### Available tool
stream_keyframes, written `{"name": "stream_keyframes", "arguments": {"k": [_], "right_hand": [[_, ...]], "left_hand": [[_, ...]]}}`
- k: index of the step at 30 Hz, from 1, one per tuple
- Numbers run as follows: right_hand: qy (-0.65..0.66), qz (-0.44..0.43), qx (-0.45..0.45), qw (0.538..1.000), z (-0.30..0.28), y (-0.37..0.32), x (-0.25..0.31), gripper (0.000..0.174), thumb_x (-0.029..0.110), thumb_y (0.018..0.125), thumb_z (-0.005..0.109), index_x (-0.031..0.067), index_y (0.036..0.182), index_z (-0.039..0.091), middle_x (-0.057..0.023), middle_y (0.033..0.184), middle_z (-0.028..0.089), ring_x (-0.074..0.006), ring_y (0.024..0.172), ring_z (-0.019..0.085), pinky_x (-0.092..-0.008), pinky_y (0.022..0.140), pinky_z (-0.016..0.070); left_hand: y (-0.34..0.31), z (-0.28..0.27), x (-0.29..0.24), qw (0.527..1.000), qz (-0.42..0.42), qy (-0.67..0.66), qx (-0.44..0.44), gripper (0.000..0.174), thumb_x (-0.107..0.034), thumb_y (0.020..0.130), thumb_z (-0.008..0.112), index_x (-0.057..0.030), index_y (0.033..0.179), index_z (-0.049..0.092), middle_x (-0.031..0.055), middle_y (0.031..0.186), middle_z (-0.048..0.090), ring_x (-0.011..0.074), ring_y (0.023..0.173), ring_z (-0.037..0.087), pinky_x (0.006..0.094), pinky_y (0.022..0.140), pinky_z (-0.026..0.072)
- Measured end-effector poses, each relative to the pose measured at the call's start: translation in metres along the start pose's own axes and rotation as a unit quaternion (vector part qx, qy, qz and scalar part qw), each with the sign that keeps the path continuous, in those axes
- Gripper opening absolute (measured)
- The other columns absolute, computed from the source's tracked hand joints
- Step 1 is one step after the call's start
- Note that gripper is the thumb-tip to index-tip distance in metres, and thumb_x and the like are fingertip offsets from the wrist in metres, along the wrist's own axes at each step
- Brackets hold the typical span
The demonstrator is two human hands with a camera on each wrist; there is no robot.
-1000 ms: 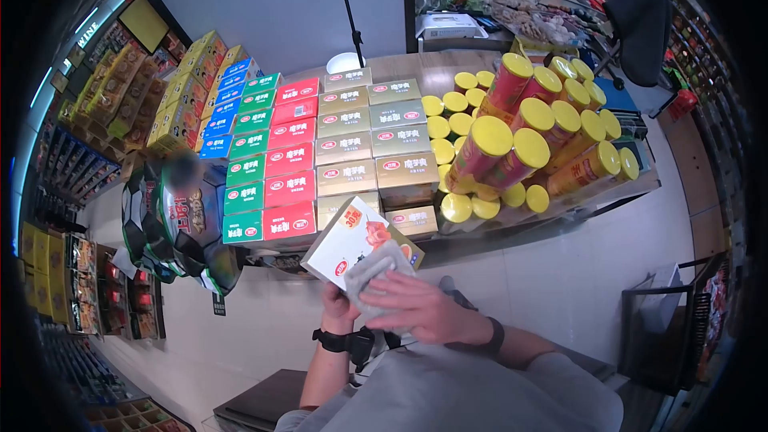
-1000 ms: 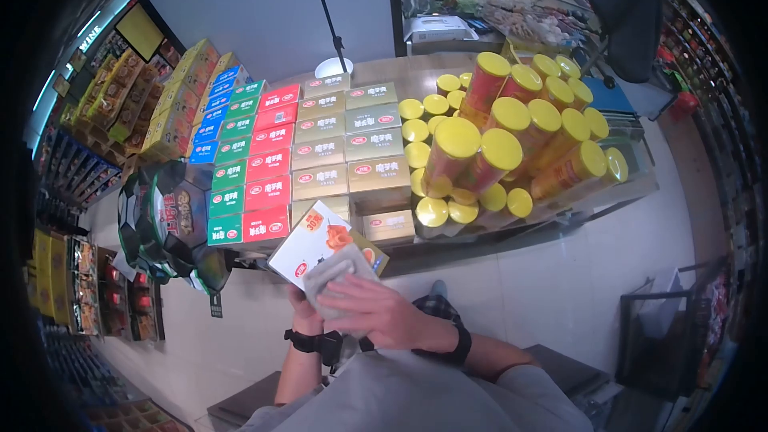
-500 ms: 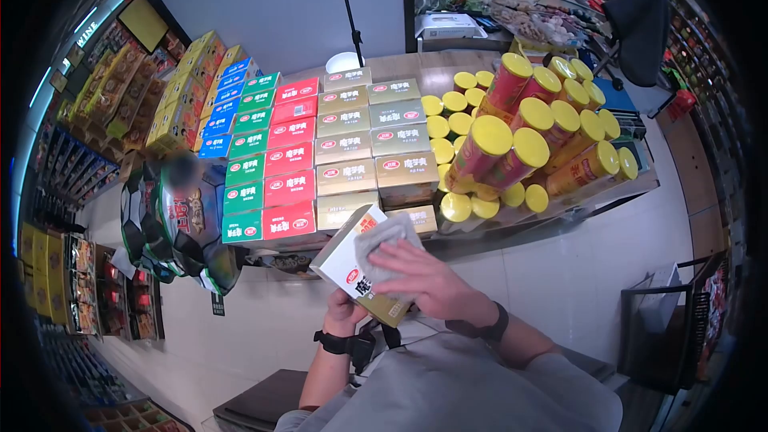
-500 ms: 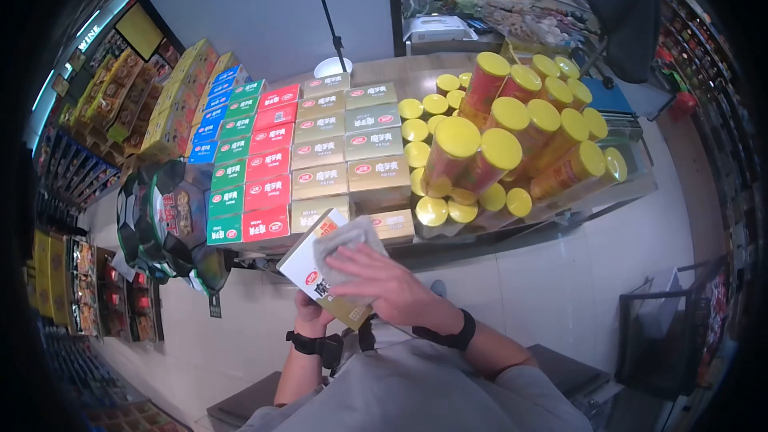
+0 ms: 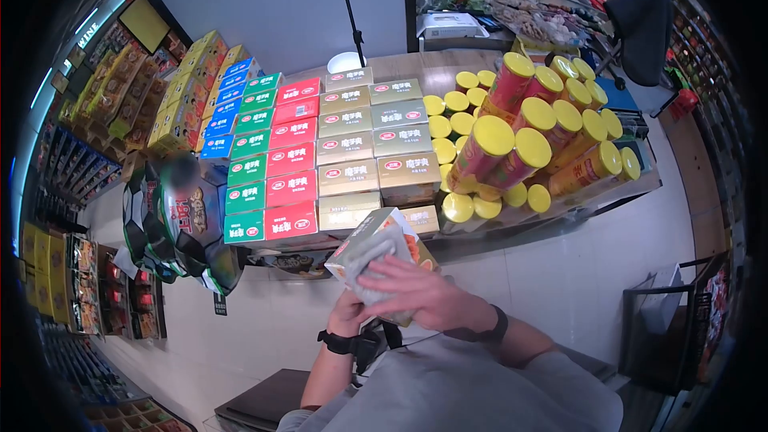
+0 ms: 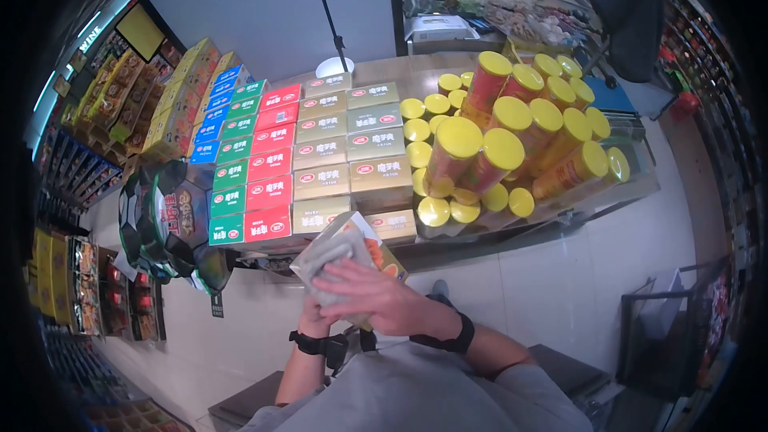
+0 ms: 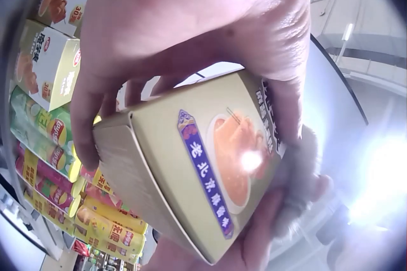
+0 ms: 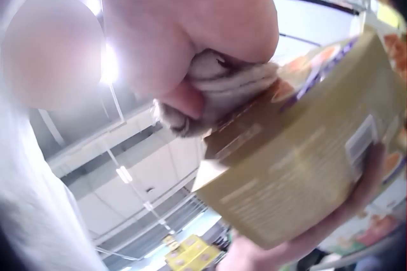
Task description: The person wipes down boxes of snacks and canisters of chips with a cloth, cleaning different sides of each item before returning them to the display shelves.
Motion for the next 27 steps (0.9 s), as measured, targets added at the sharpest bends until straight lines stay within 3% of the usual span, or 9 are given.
{"name": "stream_keyframes", "arguments": {"k": [2,4,6,7,12,15,17,21,27], "right_hand": [[0.075,-0.101,0.133,0.983,0.013,-0.003,0.012,0.069,-0.016,0.063,0.047,0.0095,0.123,0.070,-0.0136,0.150,0.051,-0.0361,0.147,0.036,-0.0518,0.123,0.0242],[0.106,-0.095,0.121,0.982,0.003,-0.001,-0.002,0.067,-0.015,0.063,0.048,0.0090,0.122,0.070,-0.0140,0.150,0.051,-0.0366,0.146,0.036,-0.0522,0.123,0.0240],[0.008,0.059,-0.071,0.996,-0.018,0.002,-0.020,0.066,-0.017,0.068,0.047,0.0117,0.122,0.071,-0.0122,0.149,0.053,-0.0379,0.145,0.038,-0.0522,0.123,0.0251],[0.032,0.087,-0.110,0.990,-0.020,0.003,-0.023,0.067,-0.018,0.068,0.047,0.0122,0.122,0.071,-0.0124,0.149,0.052,-0.0381,0.145,0.038,-0.0520,0.123,0.0235],[0.088,-0.013,0.064,0.994,0.005,-0.010,-0.007,0.065,-0.018,0.068,0.048,0.0134,0.120,0.072,-0.0118,0.148,0.053,-0.0356,0.145,0.038,-0.0521,0.124,0.0213],[0.110,-0.032,0.081,0.990,0.000,-0.016,-0.009,0.069,-0.021,0.063,0.045,0.0108,0.117,0.073,-0.0135,0.146,0.055,-0.0352,0.144,0.040,-0.0532,0.123,0.0238],[0.087,-0.005,0.034,0.996,-0.009,-0.015,-0.012,0.072,-0.021,0.060,0.043,0.0105,0.117,0.073,-0.0140,0.147,0.054,-0.0350,0.145,0.040,-0.0524,0.123,0.0232],[0.087,0.047,-0.061,0.993,-0.019,-0.018,-0.023,0.072,-0.020,0.060,0.039,0.0080,0.118,0.072,-0.0169,0.148,0.053,-0.0356,0.147,0.035,-0.0494,0.124,0.0203],[0.214,0.110,-0.110,0.964,-0.018,-0.024,-0.032,0.065,-0.019,0.068,0.037,0.0028,0.120,0.070,-0.0194,0.152,0.048,-0.0328,0.149,0.033,-0.0435,0.122,0.0227]], "left_hand": [[-0.010,0.000,-0.002,0.981,-0.035,-0.027,-0.188,0.073,-0.023,0.080,0.084,-0.0027,0.141,0.050,0.0124,0.136,0.061,0.0272,0.123,0.061,0.0415,0.105,0.0509],[0.002,-0.007,0.004,0.985,-0.031,-0.026,-0.167,0.073,-0.023,0.081,0.084,-0.0024,0.142,0.049,0.0123,0.138,0.060,0.0278,0.124,0.060,0.0436,0.106,0.0497],[0.010,0.002,0.002,0.999,0.006,-0.024,0.031,0.075,-0.023,0.081,0.084,-0.0019,0.143,0.048,0.0128,0.141,0.058,0.0283,0.127,0.059,0.0460,0.108,0.0480],[0.010,-0.001,0.003,1.000,0.002,-0.001,0.008,0.079,-0.023,0.080,0.084,-0.0021,0.146,0.045,0.0128,0.146,0.054,0.0280,0.131,0.056,0.0472,0.110,0.0460],[0.015,0.018,-0.012,0.998,0.030,0.012,-0.053,0.097,-0.040,0.077,0.086,-0.0077,0.153,0.036,0.0147,0.152,0.046,0.0329,0.138,0.047,0.0517,0.115,0.0400],[0.025,0.054,-0.027,0.993,0.058,0.098,0.009,0.099,-0.058,0.081,0.076,-0.0100,0.156,0.032,0.0158,0.154,0.043,0.0358,0.140,0.044,0.0545,0.116,0.0372],[0.031,0.083,-0.037,0.994,0.109,0.007,-0.013,0.099,-0.076,0.085,0.056,-0.0097,0.155,0.032,0.0162,0.152,0.045,0.0357,0.138,0.046,0.0548,0.114,0.0393],[0.023,0.070,-0.041,0.988,0.132,-0.067,-0.052,0.089,-0.068,0.092,0.054,-0.0077,0.154,0.035,0.0167,0.150,0.048,0.0364,0.137,0.047,0.0549,0.113,0.0397],[0.012,0.016,-0.018,0.997,-0.013,0.045,-0.058,0.067,-0.040,0.095,0.067,-0.0060,0.148,0.043,0.0116,0.145,0.055,0.0270,0.129,0.057,0.0461,0.109,0.0460]]}}
Point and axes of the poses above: each hand's wrist, its own y-axis towards the middle knuckle, its own z-axis out of the palm, x = y × z, the point moved 4 cm from there along y, towards the middle knuckle
